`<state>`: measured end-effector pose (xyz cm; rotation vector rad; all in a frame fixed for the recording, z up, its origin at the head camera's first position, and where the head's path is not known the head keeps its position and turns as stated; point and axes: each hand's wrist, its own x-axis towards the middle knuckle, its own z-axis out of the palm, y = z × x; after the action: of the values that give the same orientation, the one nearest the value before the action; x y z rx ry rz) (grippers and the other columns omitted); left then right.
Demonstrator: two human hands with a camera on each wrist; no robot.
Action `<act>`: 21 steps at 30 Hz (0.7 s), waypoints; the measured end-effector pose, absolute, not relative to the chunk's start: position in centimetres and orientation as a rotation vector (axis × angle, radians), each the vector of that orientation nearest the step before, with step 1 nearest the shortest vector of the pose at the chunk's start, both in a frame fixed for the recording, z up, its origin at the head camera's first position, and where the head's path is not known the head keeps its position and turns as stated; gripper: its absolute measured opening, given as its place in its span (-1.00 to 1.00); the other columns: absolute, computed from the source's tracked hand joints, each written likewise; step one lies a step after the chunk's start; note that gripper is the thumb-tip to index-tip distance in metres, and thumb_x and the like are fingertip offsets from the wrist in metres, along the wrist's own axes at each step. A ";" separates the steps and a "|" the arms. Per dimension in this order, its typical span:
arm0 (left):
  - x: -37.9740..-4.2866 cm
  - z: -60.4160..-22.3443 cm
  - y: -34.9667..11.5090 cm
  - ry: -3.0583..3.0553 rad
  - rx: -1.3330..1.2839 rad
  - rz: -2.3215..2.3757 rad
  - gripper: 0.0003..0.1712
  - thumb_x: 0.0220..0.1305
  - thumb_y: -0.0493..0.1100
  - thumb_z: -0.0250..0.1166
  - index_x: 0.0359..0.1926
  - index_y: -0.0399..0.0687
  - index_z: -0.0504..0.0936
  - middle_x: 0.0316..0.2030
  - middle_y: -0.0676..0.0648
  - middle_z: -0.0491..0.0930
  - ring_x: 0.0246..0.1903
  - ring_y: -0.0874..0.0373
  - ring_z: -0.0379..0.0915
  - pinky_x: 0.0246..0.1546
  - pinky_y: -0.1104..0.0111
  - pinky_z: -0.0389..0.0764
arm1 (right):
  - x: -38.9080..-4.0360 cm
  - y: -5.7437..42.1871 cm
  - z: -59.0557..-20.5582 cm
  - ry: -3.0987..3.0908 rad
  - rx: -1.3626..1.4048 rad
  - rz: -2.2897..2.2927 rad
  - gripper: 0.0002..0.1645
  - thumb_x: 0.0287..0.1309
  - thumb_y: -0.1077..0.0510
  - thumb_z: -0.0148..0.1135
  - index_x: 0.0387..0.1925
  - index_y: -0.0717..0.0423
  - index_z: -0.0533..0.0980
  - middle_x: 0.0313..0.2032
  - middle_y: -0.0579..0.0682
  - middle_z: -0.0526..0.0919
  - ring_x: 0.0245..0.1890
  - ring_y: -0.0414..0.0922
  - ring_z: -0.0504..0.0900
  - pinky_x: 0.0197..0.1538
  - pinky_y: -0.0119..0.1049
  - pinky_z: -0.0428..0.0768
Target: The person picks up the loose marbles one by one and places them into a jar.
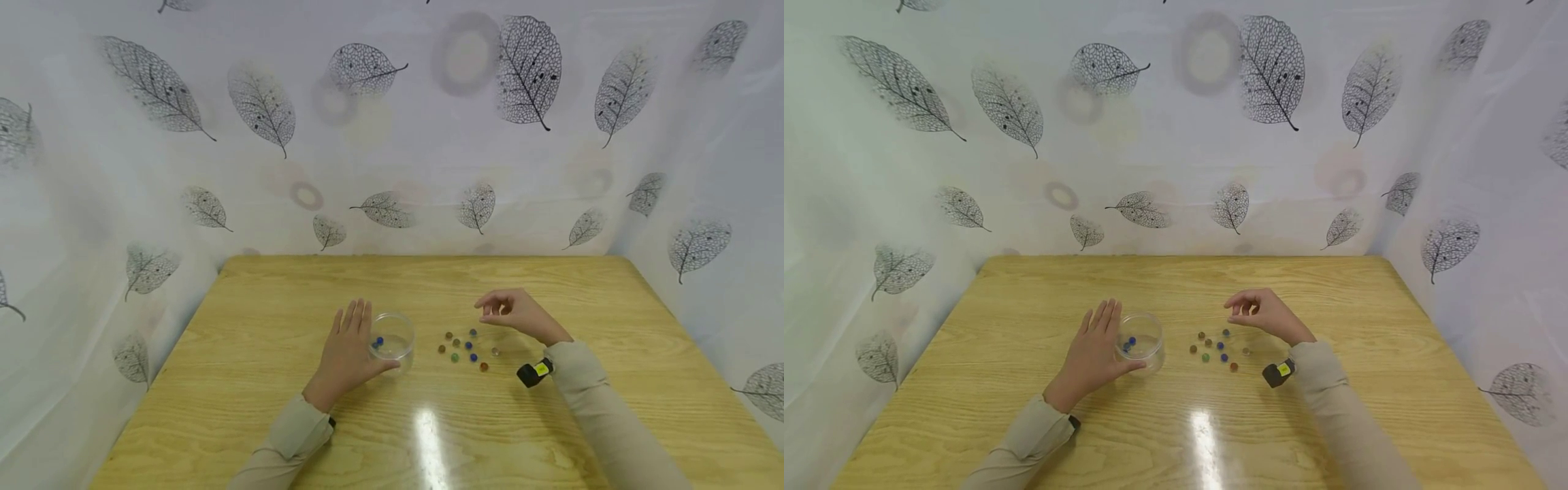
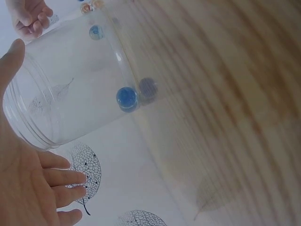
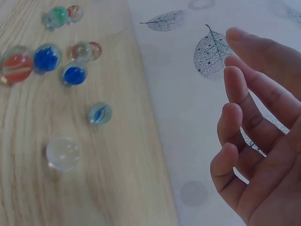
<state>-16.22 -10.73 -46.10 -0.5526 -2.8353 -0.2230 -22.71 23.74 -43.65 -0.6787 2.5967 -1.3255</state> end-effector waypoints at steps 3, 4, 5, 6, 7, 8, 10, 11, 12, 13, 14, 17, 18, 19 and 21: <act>-16.2 -46.1 -10.7 -2.844 -0.551 -0.227 0.37 -0.16 0.56 0.21 0.41 -0.35 0.04 0.40 -0.30 0.09 0.41 -0.16 0.00 0.43 0.00 0.02 | -23.0 23.8 -44.2 2.588 -0.677 -1.299 -0.69 0.11 0.20 0.29 -0.09 0.26 0.58 -0.43 -0.01 0.59 -0.49 -0.22 0.48 -0.47 -0.39 0.44; -16.2 -46.1 -10.7 -2.848 -0.550 -0.225 0.37 -0.16 0.56 0.21 0.41 -0.34 0.03 0.41 -0.30 0.08 0.42 -0.16 -0.01 0.43 0.00 0.02 | -23.1 23.8 -44.4 2.583 -0.677 -1.290 -0.69 0.11 0.21 0.28 -0.09 0.26 0.58 -0.43 0.00 0.60 -0.49 -0.23 0.48 -0.46 -0.39 0.44; -16.2 -46.1 -10.7 -2.850 -0.549 -0.222 0.37 -0.15 0.56 0.21 0.41 -0.34 0.03 0.41 -0.29 0.08 0.42 -0.15 -0.01 0.43 0.00 0.02 | -23.2 23.8 -44.6 2.581 -0.672 -1.279 -0.69 0.11 0.22 0.28 -0.09 0.26 0.58 -0.43 0.01 0.60 -0.49 -0.23 0.48 -0.45 -0.40 0.43; -16.2 -46.1 -10.7 -2.851 -0.549 -0.223 0.37 -0.15 0.56 0.21 0.41 -0.34 0.03 0.41 -0.29 0.08 0.42 -0.15 -0.01 0.43 0.01 0.02 | -23.3 23.9 -44.8 2.575 -0.671 -1.275 -0.70 0.11 0.23 0.28 -0.09 0.26 0.58 -0.43 0.01 0.60 -0.49 -0.24 0.47 -0.45 -0.40 0.43; -16.2 -46.1 -10.8 -2.849 -0.550 -0.223 0.37 -0.15 0.56 0.21 0.41 -0.34 0.03 0.41 -0.29 0.08 0.42 -0.15 -0.01 0.43 0.01 0.02 | -23.5 23.9 -45.0 2.571 -0.670 -1.267 -0.69 0.11 0.23 0.28 -0.09 0.25 0.59 -0.43 0.01 0.61 -0.48 -0.24 0.47 -0.44 -0.40 0.44; -16.2 -46.1 -10.8 -2.847 -0.550 -0.223 0.37 -0.15 0.56 0.20 0.41 -0.34 0.03 0.41 -0.29 0.08 0.42 -0.15 -0.02 0.43 0.01 0.02 | -23.6 23.9 -45.1 2.566 -0.669 -1.259 -0.69 0.11 0.22 0.28 -0.09 0.25 0.59 -0.43 0.02 0.61 -0.48 -0.24 0.47 -0.43 -0.40 0.45; -16.3 -46.1 -10.8 -2.848 -0.549 -0.229 0.37 -0.15 0.56 0.21 0.41 -0.34 0.02 0.41 -0.29 0.08 0.42 -0.15 -0.02 0.43 0.01 0.01 | -23.8 24.0 -45.5 2.555 -0.659 -1.253 -0.68 0.10 0.20 0.29 -0.08 0.23 0.59 -0.42 0.01 0.61 -0.48 -0.23 0.47 -0.42 -0.38 0.47; -16.3 -46.2 -10.8 -2.851 -0.549 -0.232 0.37 -0.15 0.56 0.21 0.42 -0.33 0.02 0.41 -0.29 0.07 0.43 -0.14 -0.03 0.43 0.01 0.01 | -23.9 24.0 -45.7 2.552 -0.659 -1.247 -0.67 0.10 0.19 0.30 -0.08 0.22 0.59 -0.41 0.01 0.61 -0.48 -0.22 0.47 -0.42 -0.36 0.49; -16.3 -46.2 -10.8 -2.852 -0.549 -0.237 0.38 -0.15 0.56 0.21 0.42 -0.33 0.01 0.41 -0.29 0.07 0.43 -0.14 -0.04 0.43 0.01 0.00 | -24.0 24.1 -45.8 2.544 -0.661 -1.249 -0.66 0.10 0.18 0.30 -0.07 0.23 0.59 -0.40 0.02 0.62 -0.48 -0.20 0.48 -0.41 -0.34 0.50; -16.3 -46.2 -10.8 -2.855 -0.548 -0.235 0.38 -0.15 0.57 0.20 0.42 -0.33 0.00 0.41 -0.29 0.06 0.43 -0.14 -0.04 0.44 0.01 0.00 | -24.1 24.1 -46.0 2.536 -0.661 -1.250 -0.66 0.10 0.17 0.31 -0.07 0.23 0.59 -0.39 0.02 0.63 -0.48 -0.18 0.48 -0.42 -0.32 0.52; -16.3 -46.2 -10.8 -2.855 -0.548 -0.237 0.38 -0.15 0.57 0.21 0.42 -0.33 0.00 0.41 -0.29 0.06 0.43 -0.14 -0.04 0.43 0.01 0.00 | -24.1 24.2 -46.2 2.527 -0.659 -1.253 -0.65 0.10 0.16 0.31 -0.07 0.23 0.59 -0.38 0.03 0.64 -0.48 -0.16 0.49 -0.43 -0.30 0.52; -16.3 -46.2 -10.8 -2.850 -0.550 -0.234 0.37 -0.15 0.56 0.21 0.42 -0.33 0.02 0.41 -0.29 0.08 0.42 -0.15 -0.02 0.43 0.00 0.02 | -24.4 24.3 -46.6 2.496 -0.662 -1.259 -0.64 0.09 0.15 0.32 -0.07 0.24 0.59 -0.35 0.06 0.66 -0.49 -0.12 0.50 -0.45 -0.30 0.52; -16.3 -46.2 -10.8 -2.846 -0.552 -0.233 0.37 -0.16 0.56 0.22 0.41 -0.33 0.02 0.40 -0.30 0.09 0.42 -0.15 -0.01 0.42 0.00 0.03 | -24.5 24.3 -46.8 2.489 -0.661 -1.256 -0.64 0.08 0.15 0.32 -0.08 0.24 0.59 -0.35 0.07 0.67 -0.49 -0.13 0.50 -0.45 -0.32 0.51; -16.3 -46.1 -10.8 -2.842 -0.554 -0.231 0.37 -0.15 0.56 0.22 0.41 -0.34 0.03 0.40 -0.30 0.09 0.41 -0.16 0.00 0.42 -0.01 0.05 | -24.6 24.3 -46.9 2.485 -0.662 -1.250 -0.64 0.08 0.15 0.32 -0.08 0.23 0.59 -0.34 0.08 0.67 -0.49 -0.14 0.49 -0.46 -0.34 0.50; -16.3 -46.1 -10.8 -2.835 -0.558 -0.227 0.37 -0.15 0.56 0.22 0.41 -0.34 0.04 0.40 -0.30 0.10 0.41 -0.16 0.02 0.41 -0.01 0.06 | -24.7 24.3 -47.1 2.481 -0.669 -1.231 -0.65 0.08 0.15 0.32 -0.09 0.22 0.60 -0.33 0.08 0.67 -0.49 -0.18 0.50 -0.45 -0.37 0.49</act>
<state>-16.31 -10.85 -46.14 -0.5576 -2.8348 -0.2268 -24.74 24.31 -47.06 -0.6687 2.4813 -1.2308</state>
